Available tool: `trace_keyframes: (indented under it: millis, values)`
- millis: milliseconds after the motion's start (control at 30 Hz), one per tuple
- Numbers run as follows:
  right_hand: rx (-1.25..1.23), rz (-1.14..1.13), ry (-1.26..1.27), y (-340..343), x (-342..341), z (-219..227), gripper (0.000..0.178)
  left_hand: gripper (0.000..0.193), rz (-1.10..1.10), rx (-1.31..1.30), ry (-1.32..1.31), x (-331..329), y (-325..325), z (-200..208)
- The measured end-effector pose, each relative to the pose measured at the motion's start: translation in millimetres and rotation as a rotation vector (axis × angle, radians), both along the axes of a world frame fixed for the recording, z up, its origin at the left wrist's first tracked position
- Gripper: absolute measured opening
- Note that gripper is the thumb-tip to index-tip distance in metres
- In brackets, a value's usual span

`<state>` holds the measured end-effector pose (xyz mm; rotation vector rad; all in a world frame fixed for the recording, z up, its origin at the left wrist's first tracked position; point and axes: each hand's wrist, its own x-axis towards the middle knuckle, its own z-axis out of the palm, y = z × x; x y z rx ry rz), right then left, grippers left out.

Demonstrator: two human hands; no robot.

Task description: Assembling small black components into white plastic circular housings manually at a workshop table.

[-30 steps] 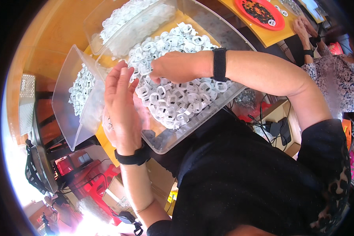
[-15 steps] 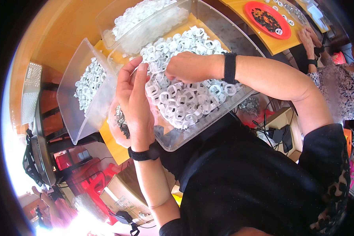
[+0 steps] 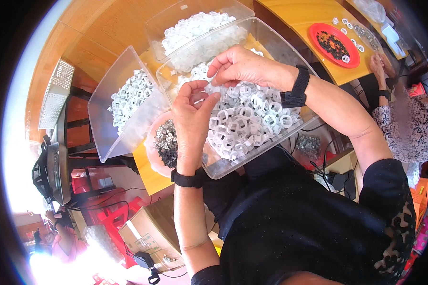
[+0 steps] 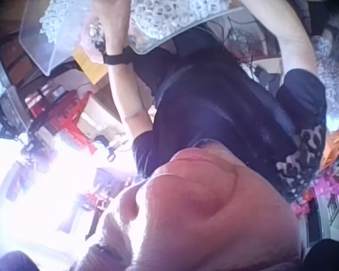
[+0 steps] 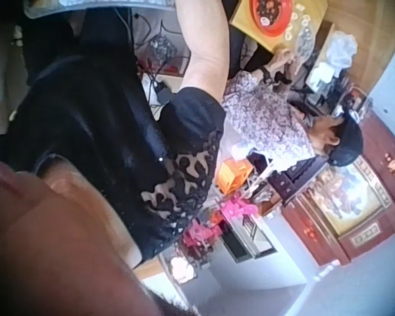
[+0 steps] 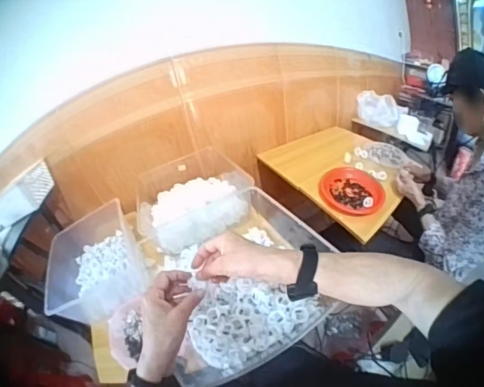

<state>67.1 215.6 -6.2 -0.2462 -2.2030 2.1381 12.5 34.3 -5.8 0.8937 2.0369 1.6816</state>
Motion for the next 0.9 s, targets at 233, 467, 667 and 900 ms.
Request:
trace_keyframes:
  millis: [233, 467, 667, 900]
  values:
    - [-0.054, 0.057, 0.049, -2, 2, 9, 0.019, 0.029, 0.007, 0.112, -0.131, -6, -1, -3]
    - [0.226, 0.048, 0.257, -5, 4, 9, 0.019, 0.033, -0.010, 0.241, -0.343, -7, -3, 5]
    - [0.295, 0.034, 0.299, -6, 3, 12, 0.018, 0.033, -0.066, 0.257, -0.393, -4, -6, 13]
    - [0.232, 0.031, 0.251, -12, 8, 19, 0.015, 0.033, -0.110, 0.314, -0.448, -9, -7, 8]
